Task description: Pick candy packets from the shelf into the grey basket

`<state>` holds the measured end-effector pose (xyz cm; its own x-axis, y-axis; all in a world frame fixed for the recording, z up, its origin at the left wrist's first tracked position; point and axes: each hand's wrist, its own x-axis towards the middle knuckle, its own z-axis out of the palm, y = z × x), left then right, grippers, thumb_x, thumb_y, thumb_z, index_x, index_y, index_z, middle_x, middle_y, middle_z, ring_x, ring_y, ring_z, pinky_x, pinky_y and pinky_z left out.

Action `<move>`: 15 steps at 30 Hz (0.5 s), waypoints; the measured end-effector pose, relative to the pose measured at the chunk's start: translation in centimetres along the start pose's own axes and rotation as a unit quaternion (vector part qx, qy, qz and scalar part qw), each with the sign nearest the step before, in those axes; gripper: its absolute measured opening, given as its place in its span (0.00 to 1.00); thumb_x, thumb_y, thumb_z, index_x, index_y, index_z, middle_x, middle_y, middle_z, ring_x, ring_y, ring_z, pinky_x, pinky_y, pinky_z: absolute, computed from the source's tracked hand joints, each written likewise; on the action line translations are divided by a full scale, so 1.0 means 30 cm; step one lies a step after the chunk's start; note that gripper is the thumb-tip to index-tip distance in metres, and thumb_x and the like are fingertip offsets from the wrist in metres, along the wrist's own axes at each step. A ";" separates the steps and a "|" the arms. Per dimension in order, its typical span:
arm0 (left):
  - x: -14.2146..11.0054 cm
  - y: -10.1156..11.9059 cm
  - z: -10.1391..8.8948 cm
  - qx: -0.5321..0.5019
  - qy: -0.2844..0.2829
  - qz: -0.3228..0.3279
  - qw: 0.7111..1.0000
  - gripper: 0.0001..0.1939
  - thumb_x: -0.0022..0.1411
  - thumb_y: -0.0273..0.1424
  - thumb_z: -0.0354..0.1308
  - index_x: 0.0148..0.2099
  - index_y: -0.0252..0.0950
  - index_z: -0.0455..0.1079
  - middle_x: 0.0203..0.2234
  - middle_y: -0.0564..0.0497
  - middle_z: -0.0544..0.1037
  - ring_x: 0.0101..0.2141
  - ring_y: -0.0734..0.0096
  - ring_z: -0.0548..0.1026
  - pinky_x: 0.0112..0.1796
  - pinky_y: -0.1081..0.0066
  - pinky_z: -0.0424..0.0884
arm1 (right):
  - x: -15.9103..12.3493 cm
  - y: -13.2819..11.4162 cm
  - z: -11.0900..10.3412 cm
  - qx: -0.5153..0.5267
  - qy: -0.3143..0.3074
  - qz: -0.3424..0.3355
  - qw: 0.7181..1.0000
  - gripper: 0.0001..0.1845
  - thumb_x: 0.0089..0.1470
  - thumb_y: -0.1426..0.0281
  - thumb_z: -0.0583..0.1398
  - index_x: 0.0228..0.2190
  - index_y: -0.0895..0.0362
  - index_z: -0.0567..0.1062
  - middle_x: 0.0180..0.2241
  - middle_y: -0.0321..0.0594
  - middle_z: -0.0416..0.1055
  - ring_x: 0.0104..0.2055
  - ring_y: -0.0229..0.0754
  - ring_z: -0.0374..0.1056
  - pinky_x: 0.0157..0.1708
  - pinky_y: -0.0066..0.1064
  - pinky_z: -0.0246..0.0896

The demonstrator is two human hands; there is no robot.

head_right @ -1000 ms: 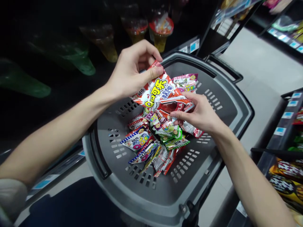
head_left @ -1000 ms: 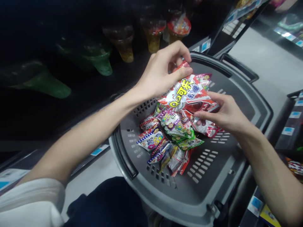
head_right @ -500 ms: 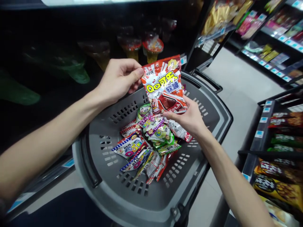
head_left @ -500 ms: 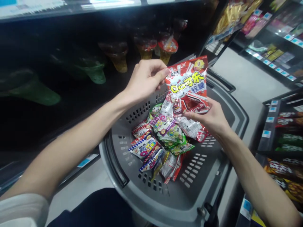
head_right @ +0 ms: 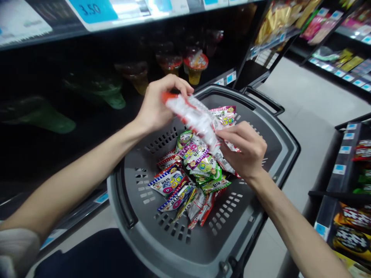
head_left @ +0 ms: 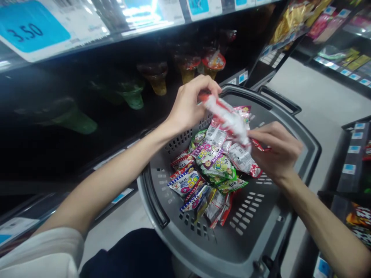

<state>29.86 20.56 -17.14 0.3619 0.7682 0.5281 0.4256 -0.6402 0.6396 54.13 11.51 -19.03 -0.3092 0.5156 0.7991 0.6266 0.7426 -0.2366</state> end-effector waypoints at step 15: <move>0.006 0.003 0.007 -0.019 0.016 0.016 1.000 0.10 0.70 0.35 0.52 0.37 0.37 0.69 0.56 0.46 0.77 0.57 0.66 0.75 0.54 0.65 0.74 | -0.021 -0.010 -0.007 -0.105 -0.058 -0.143 0.982 0.13 0.57 0.75 0.66 0.40 0.45 0.80 0.36 0.35 0.80 0.36 0.43 0.75 0.32 0.39 0.71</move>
<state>30.13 20.65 -17.11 0.3479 0.7470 0.5665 0.3825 -0.6648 0.6417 54.30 10.88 -19.34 -0.5653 0.3528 0.7456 0.6326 0.7655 0.1175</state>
